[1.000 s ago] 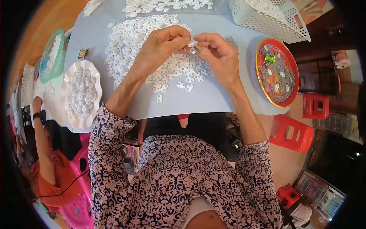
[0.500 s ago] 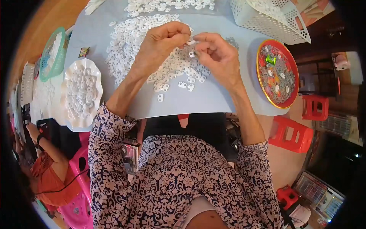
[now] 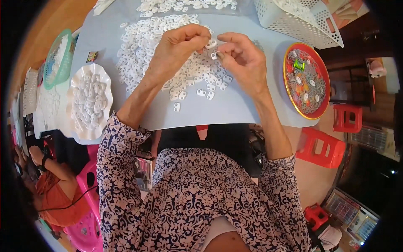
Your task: Manually assembling small white plastic fasteners by inserting metal pins into them.
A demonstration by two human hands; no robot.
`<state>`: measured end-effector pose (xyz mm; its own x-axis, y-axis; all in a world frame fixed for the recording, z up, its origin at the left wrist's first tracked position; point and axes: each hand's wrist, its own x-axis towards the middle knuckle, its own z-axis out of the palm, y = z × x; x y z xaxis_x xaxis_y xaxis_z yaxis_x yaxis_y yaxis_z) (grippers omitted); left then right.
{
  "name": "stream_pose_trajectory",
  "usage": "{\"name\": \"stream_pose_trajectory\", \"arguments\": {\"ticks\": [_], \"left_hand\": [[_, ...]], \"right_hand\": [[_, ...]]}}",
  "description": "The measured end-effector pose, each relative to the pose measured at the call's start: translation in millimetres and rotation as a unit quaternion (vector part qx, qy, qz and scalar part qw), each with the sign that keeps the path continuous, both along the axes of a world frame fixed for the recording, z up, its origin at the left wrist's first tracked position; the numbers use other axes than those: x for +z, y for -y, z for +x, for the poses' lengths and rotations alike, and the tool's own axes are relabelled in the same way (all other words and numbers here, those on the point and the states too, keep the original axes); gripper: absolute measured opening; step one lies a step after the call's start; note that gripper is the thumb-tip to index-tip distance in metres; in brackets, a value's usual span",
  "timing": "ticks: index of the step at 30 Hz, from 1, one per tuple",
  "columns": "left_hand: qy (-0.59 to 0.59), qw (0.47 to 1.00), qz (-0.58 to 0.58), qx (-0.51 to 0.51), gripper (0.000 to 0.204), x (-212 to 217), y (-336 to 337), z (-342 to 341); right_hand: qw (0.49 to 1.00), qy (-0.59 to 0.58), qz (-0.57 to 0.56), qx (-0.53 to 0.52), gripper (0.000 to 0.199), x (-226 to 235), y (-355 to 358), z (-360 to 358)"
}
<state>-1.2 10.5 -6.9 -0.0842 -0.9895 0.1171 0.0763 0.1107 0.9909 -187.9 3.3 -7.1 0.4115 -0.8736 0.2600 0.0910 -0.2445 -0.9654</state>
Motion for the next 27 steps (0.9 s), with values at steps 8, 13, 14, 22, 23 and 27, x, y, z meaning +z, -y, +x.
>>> {"name": "stream_pose_trajectory", "arguments": {"ticks": [8,13,14,22,23,27], "left_hand": [[0.016,1.000,-0.025,-0.009,0.012,-0.1,-0.2,-0.6],[0.045,0.998,-0.038,-0.003,0.010,1.2,-2.3,-1.7],[0.054,0.998,-0.042,0.000,0.010,1.5,-2.4,-1.9],[0.061,0.997,-0.035,-0.014,0.009,3.1,-4.5,-4.1],[0.059,0.998,-0.035,-0.010,0.009,3.2,-4.5,-4.6],[0.043,0.998,-0.050,0.004,0.009,1.8,-4.1,-7.5]], "right_hand": [[0.999,0.016,-0.009,-0.026,0.031,-1.6,0.1,2.3],[1.000,-0.003,-0.011,-0.011,0.035,-0.8,0.4,0.4],[1.000,-0.005,-0.011,-0.011,0.034,-0.7,0.3,0.5],[0.999,-0.007,-0.021,-0.031,0.032,-2.3,-0.3,2.1],[0.999,-0.003,-0.024,-0.042,0.030,-2.7,-0.4,2.6],[0.998,0.007,-0.022,-0.052,0.030,-3.7,-0.4,3.6]]}}
